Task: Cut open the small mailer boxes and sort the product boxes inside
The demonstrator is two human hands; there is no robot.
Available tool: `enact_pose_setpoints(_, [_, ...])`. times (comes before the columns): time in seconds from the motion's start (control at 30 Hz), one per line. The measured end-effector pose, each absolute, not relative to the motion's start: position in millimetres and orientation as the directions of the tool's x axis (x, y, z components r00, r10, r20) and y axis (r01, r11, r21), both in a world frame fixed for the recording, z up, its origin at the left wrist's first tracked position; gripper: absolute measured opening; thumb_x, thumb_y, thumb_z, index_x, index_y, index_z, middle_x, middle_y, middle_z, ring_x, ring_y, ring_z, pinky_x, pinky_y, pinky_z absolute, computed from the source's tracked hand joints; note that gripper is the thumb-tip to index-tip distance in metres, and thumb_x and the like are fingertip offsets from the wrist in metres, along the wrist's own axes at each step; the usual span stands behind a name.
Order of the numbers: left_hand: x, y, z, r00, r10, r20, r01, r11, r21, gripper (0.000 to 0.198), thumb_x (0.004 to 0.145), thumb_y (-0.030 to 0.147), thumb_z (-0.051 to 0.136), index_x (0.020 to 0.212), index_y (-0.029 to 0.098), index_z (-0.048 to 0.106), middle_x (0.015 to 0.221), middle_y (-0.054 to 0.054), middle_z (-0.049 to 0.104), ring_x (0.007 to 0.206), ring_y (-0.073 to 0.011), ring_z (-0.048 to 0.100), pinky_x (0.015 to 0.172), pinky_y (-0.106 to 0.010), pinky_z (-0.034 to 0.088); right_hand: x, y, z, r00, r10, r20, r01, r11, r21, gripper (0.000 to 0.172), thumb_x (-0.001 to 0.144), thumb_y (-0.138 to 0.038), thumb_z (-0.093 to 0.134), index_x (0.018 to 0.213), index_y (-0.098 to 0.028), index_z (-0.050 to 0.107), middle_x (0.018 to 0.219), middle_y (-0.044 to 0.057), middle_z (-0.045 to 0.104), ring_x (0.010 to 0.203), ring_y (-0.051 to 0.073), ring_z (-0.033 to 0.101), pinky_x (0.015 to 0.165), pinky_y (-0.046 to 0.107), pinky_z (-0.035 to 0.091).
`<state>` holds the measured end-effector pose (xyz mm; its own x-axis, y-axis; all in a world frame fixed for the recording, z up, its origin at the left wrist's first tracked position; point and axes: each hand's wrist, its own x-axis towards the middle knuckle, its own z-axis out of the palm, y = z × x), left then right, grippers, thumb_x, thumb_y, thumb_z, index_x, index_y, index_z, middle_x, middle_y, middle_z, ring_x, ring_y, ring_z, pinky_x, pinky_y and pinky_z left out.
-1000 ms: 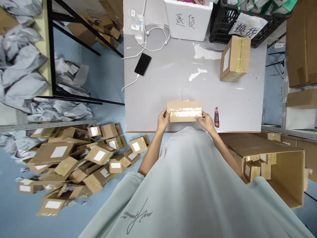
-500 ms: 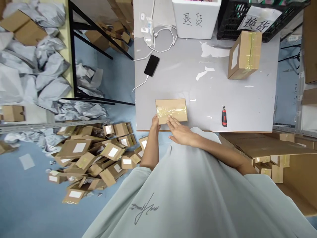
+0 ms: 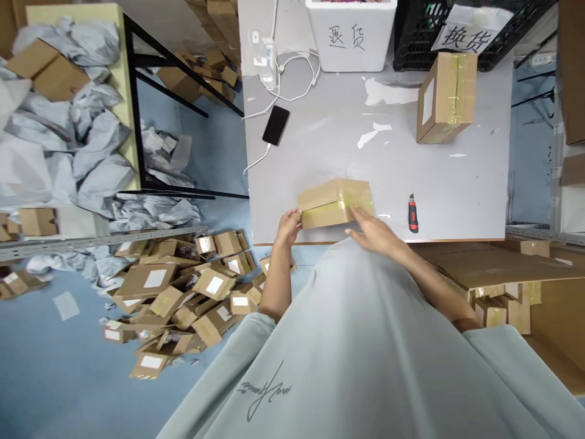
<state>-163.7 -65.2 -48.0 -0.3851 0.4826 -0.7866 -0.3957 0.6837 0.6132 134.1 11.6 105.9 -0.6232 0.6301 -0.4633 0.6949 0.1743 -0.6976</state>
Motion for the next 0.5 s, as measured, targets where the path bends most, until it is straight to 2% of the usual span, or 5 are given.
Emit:
enact_pose_setpoints(0.1, [-146,-52,-37,-0.327,0.545,-0.772,-0.342,0.693,0.634,0.042,0.080,0.042,0.093,0.109,0.020,0.072,0.100,-0.008,0.078,0.094,-0.0211,0.074,0.090,-0.039,0.061,172,30,91,-0.439,0.718,-0.541,0.793,0.025,-0.609,0.061,0.109,-0.047,0.064,0.163,-0.019,0.061,0.158,0.016,0.073,0.146,0.041,0.070,0.121,0.052,0.056])
enact_pose_setpoints(0.17, [-132,-41,-31,-0.322,0.578,-0.750,-0.288,0.695,0.659,0.045,0.077,0.042,0.096,0.108,0.019,0.073,0.100,-0.008,0.077,0.099,-0.0227,0.074,0.095,-0.042,0.062,192,38,76,-0.337,0.737,-0.587,0.827,-0.067,-0.558,0.050,0.110,-0.049,0.064,0.151,-0.020,0.070,0.139,0.015,0.083,0.130,0.041,0.078,0.110,0.048,0.060])
enact_pose_setpoints(0.3, [-105,-27,-23,-0.337,0.622,-0.706,-0.168,0.699,0.695,0.044,0.076,0.043,0.096,0.104,0.018,0.075,0.101,-0.007,0.077,0.102,-0.0239,0.072,0.097,-0.044,0.063,219,42,56,-0.236,0.738,-0.632,0.882,-0.110,-0.458,0.040,0.111,-0.047,0.062,0.134,-0.018,0.078,0.122,0.019,0.087,0.119,0.042,0.081,0.101,0.045,0.060])
enact_pose_setpoints(0.4, [-89,-23,-19,-0.339,0.644,-0.686,-0.070,0.710,0.701,0.044,0.075,0.048,0.093,0.100,0.019,0.072,0.097,-0.007,0.075,0.097,-0.0242,0.072,0.095,-0.045,0.063,234,35,52,-0.205,0.752,-0.627,0.891,-0.122,-0.437,0.038,0.111,-0.042,0.059,0.135,-0.017,0.076,0.122,0.020,0.087,0.117,0.043,0.082,0.100,0.046,0.060])
enact_pose_setpoints(0.5, [-74,-17,-13,-0.329,0.681,-0.654,0.047,0.704,0.709,0.044,0.077,0.054,0.089,0.096,0.021,0.068,0.094,-0.008,0.074,0.100,-0.0280,0.074,0.097,-0.049,0.063,245,29,47,-0.197,0.749,-0.633,0.866,-0.170,-0.470,0.038,0.111,-0.037,0.061,0.141,-0.017,0.073,0.126,0.020,0.086,0.120,0.040,0.082,0.102,0.044,0.061])
